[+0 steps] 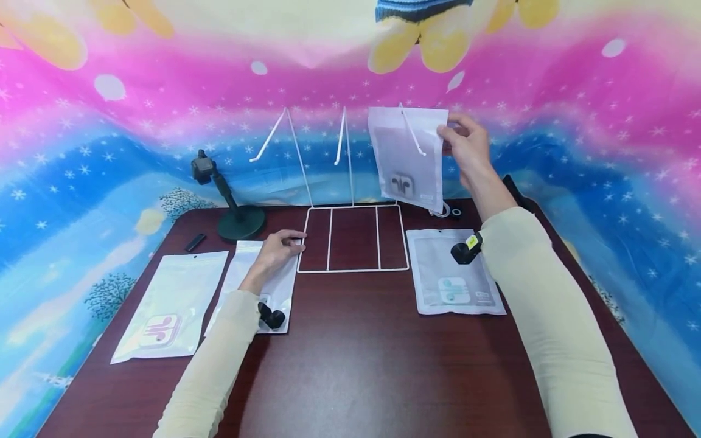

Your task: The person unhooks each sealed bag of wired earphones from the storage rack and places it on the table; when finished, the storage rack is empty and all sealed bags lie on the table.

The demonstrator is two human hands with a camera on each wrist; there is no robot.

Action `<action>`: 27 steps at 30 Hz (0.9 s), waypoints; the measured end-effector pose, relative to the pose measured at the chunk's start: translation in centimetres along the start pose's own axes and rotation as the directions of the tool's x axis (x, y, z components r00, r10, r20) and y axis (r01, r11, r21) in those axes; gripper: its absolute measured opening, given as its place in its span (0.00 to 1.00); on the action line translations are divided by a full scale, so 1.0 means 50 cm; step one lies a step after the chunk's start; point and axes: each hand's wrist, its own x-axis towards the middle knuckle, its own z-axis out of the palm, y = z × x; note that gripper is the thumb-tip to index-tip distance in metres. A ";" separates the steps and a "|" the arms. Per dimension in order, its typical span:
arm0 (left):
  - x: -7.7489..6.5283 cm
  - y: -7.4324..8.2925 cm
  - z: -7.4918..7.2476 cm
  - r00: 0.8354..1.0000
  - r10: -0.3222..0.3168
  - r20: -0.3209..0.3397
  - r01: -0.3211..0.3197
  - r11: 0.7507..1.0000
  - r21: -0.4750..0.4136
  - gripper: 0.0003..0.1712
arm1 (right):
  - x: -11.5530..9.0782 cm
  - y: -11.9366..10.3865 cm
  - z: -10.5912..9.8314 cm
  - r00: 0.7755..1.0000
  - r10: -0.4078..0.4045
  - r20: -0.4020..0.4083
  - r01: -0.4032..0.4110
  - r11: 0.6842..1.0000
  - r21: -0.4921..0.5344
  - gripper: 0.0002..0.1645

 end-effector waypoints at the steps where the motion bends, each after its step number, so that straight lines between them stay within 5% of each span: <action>1: 0.000 -0.001 0.001 1.000 -0.001 -0.004 0.001 1.000 -0.001 0.17 | -0.003 0.000 -0.001 1.000 -0.011 0.008 0.011 1.000 0.004 0.19; 10: -0.002 -0.002 0.003 1.000 0.008 -0.017 -0.009 1.000 -0.010 0.16 | -0.041 0.004 -0.028 0.998 -0.057 0.039 0.050 0.984 0.169 0.13; 27: 0.000 -0.001 0.000 1.000 0.014 0.002 -0.014 1.000 -0.001 0.17 | -0.130 0.012 -0.080 0.994 -0.091 0.062 0.074 0.967 0.243 0.14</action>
